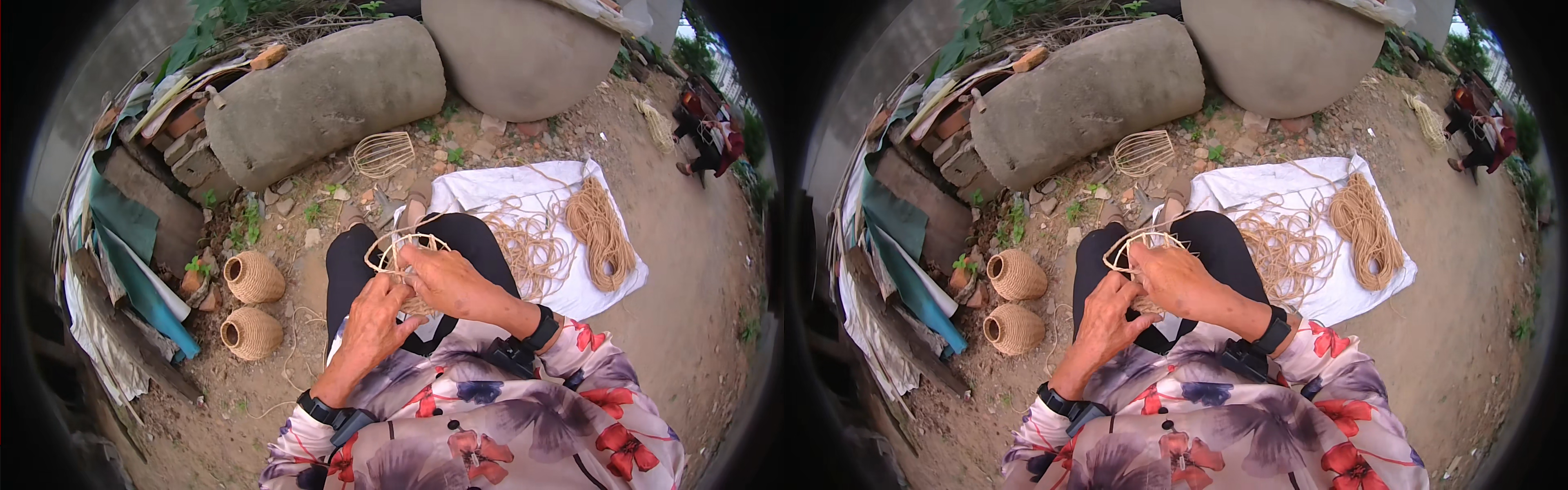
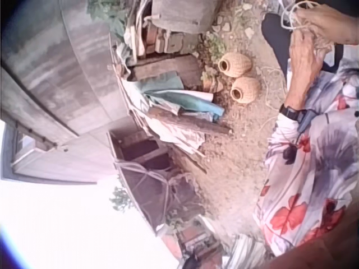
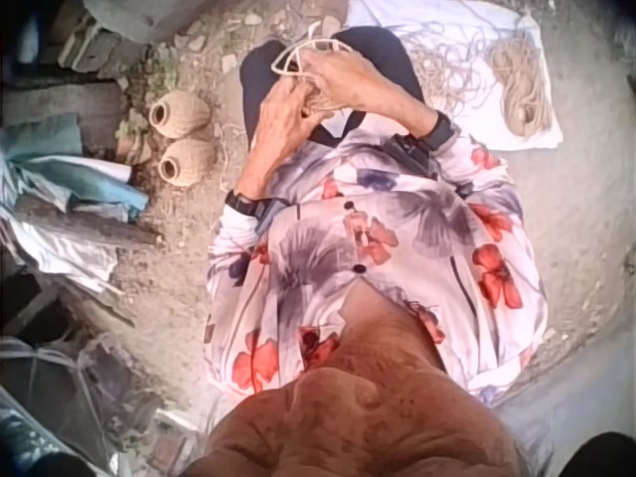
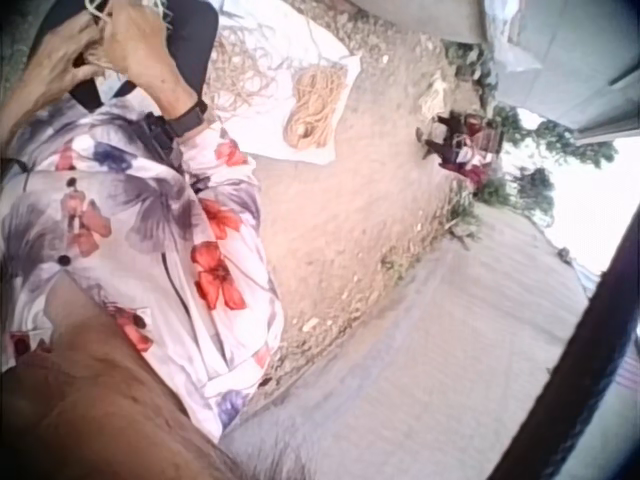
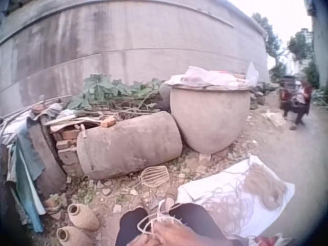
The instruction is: Weaving the base and sides of a small basket using natural fiber strips.
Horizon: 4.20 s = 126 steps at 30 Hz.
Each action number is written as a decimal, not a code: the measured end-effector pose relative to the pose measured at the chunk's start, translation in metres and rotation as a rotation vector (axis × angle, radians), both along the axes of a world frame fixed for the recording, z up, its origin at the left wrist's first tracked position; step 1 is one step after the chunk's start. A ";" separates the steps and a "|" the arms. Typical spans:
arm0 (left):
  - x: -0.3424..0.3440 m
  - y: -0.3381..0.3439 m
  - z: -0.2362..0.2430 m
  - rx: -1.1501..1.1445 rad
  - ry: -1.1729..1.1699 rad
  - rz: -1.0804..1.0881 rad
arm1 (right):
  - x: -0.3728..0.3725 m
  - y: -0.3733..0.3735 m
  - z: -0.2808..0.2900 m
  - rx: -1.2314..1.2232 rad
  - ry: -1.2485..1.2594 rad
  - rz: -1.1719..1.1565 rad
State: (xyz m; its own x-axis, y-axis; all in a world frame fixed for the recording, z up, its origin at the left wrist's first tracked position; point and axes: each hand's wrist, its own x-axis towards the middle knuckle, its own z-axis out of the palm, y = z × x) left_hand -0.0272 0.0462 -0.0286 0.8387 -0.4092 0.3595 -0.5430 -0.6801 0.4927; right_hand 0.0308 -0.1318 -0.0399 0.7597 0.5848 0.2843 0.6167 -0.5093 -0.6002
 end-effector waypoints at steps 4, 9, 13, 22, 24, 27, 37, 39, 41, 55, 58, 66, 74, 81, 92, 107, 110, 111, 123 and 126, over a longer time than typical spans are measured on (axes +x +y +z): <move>0.001 0.001 -0.002 -0.034 0.075 0.009 | -0.021 -0.026 0.027 0.323 0.445 -0.029; 0.000 0.004 -0.004 -0.032 0.077 -0.007 | -0.025 -0.079 0.017 0.675 0.859 -0.039; 0.003 -0.002 0.018 0.082 0.020 0.011 | -0.023 -0.099 -0.007 0.678 0.887 -0.128; 0.026 -0.044 0.009 0.017 -0.156 -0.020 | -0.009 -0.095 -0.006 0.740 0.538 -0.230; 0.026 -0.047 0.007 0.000 -0.139 -0.018 | -0.005 -0.080 0.003 0.833 0.548 -0.187; 0.027 -0.050 0.010 0.055 -0.171 -0.012 | 0.002 -0.063 0.001 0.887 0.502 -0.052; 0.021 -0.050 0.023 0.237 -0.076 -0.063 | -0.040 -0.079 -0.035 0.509 0.237 -0.084; 0.024 -0.050 0.022 0.243 -0.074 -0.069 | -0.043 -0.074 -0.050 0.537 0.205 -0.076; 0.024 -0.047 0.019 0.230 -0.031 -0.069 | -0.048 -0.073 -0.054 0.555 0.288 -0.060; 0.022 -0.046 0.022 0.243 0.014 -0.075 | -0.039 -0.070 -0.062 0.098 0.150 0.045; 0.021 -0.045 0.019 0.240 -0.040 -0.100 | -0.045 -0.068 -0.064 0.088 -0.043 -0.055; 0.015 -0.040 0.007 0.108 0.025 -0.086 | -0.039 -0.100 -0.028 0.029 0.021 -0.234; 0.024 -0.060 0.008 0.125 -0.247 -0.096 | -0.035 -0.116 -0.013 0.406 0.187 0.095; 0.028 -0.065 0.000 0.146 -0.343 -0.156 | -0.038 -0.125 -0.032 0.637 0.841 0.096; 0.031 -0.061 -0.002 0.095 -0.404 -0.092 | -0.045 -0.286 -0.077 -0.465 -0.030 -0.699; 0.027 -0.062 -0.005 0.118 -0.461 -0.010 | 0.025 -0.054 -0.014 0.912 0.819 0.010; 0.027 -0.060 -0.005 0.090 -0.453 -0.005 | 0.042 -0.043 -0.015 0.486 0.290 -0.053; 0.027 -0.060 -0.005 0.092 -0.455 -0.007 | 0.037 -0.047 -0.016 0.462 0.290 -0.091; 0.018 -0.063 0.014 0.166 -0.033 -0.011 | -0.031 -0.083 -0.043 0.485 0.198 -0.124; 0.020 -0.062 0.019 0.124 0.194 0.013 | -0.036 -0.076 -0.046 0.430 0.208 -0.106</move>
